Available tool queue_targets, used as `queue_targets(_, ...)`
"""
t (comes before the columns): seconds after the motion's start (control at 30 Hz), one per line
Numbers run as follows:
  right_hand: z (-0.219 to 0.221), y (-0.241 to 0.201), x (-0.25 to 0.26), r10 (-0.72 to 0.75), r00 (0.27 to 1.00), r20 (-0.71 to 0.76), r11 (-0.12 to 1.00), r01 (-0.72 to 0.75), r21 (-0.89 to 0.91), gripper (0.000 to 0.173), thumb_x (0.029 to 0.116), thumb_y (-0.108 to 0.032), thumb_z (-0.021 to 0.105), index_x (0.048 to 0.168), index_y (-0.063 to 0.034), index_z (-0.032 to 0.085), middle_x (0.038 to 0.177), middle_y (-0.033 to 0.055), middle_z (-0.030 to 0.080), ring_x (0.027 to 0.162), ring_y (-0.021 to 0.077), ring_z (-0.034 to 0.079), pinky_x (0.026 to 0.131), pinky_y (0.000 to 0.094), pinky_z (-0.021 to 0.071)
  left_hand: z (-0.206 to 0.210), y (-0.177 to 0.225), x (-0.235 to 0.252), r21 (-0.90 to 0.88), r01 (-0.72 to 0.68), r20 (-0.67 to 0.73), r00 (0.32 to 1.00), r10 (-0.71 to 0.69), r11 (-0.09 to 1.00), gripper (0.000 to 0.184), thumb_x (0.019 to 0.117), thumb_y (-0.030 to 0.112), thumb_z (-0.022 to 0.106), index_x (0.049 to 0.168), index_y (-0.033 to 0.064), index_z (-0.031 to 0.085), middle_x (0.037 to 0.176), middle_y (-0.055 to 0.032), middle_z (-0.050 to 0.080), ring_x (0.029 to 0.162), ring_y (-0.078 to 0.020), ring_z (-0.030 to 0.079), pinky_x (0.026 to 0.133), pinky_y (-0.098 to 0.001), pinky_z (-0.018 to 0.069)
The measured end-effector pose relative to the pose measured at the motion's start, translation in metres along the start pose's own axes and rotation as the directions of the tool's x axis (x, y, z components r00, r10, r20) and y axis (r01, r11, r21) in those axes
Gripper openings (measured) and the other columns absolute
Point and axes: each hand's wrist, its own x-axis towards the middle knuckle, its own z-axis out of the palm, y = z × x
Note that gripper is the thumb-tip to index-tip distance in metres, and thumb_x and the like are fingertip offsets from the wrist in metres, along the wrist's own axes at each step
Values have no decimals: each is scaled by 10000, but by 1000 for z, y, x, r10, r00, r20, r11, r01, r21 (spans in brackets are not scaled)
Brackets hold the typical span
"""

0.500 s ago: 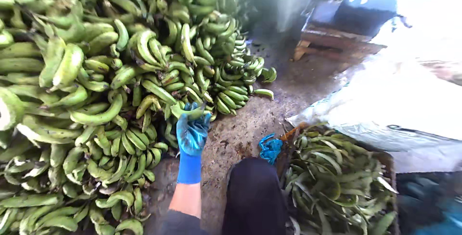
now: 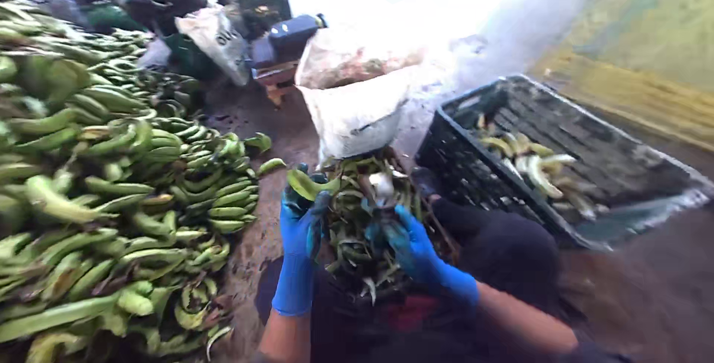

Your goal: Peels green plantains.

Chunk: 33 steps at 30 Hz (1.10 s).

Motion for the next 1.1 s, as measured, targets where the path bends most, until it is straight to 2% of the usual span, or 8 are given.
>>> queue_targets(0.13,-13,-45,18,-371,928,30,926,372,-56,384,1076,-383,481,1381,-173,583,1015,-26,720,823,31,683,723,219,598,11,-25,-14,74,-3,167,986,-10,997,613,893,52,720,1450,40,464,1263,-86,667,1109,-189,670,944,-365,583)
queue_targets(0.2,-27,2,-6,25,999,43,954,-11,-300,346,1048,-292,470,1270,-68,612,908,45,707,705,114,668,628,321,593,6,-22,-17,63,32,188,981,-43,997,645,889,51,727,1472,56,450,1295,-98,659,1141,-212,663,963,-386,577)
queue_targets(0.27,-37,45,-26,551,827,114,783,-465,-413,385,1079,-311,404,1262,-34,597,927,121,698,752,220,685,696,436,592,-3,-11,-13,-55,117,236,966,-101,992,714,897,75,715,1517,56,361,1325,-141,636,1166,-260,650,978,-429,566)
queue_targets(0.33,-45,45,-17,695,707,134,691,-603,-399,404,1074,-323,414,1313,-42,579,952,111,702,765,216,693,700,427,595,-11,-5,2,-232,221,287,946,-151,947,753,894,122,703,1529,105,299,1324,-161,634,1147,-312,665,948,-485,578)
queue_targets(0.47,-58,0,46,343,937,58,933,-333,-138,379,1048,-245,465,1349,-26,529,936,24,722,735,128,696,659,309,612,2,4,35,-412,340,314,924,-218,845,391,1000,456,554,1316,227,580,1040,-67,722,923,-247,717,816,-460,610)
queue_targets(0.6,-35,-12,81,-6,997,71,996,13,-91,338,1027,-269,544,1280,-47,566,915,-16,716,693,85,677,607,280,603,27,5,70,-331,170,153,980,-125,928,385,1084,366,297,1102,146,612,790,-18,659,680,-139,669,627,-310,598)
queue_targets(0.8,5,27,60,-22,993,120,944,60,-325,404,1008,-292,556,1230,42,612,938,48,703,743,65,667,656,283,600,20,-21,80,-11,-45,-133,990,43,999,481,1117,385,181,1509,178,369,1068,-40,727,643,-109,658,588,-263,578)
queue_targets(1.1,6,28,61,-34,993,116,874,86,-479,446,1023,-337,531,1244,39,623,970,75,709,797,70,675,710,276,597,19,-22,85,-7,-333,-130,935,330,943,414,1122,286,252,1404,81,476,920,1,693,704,-87,661,640,-248,590)
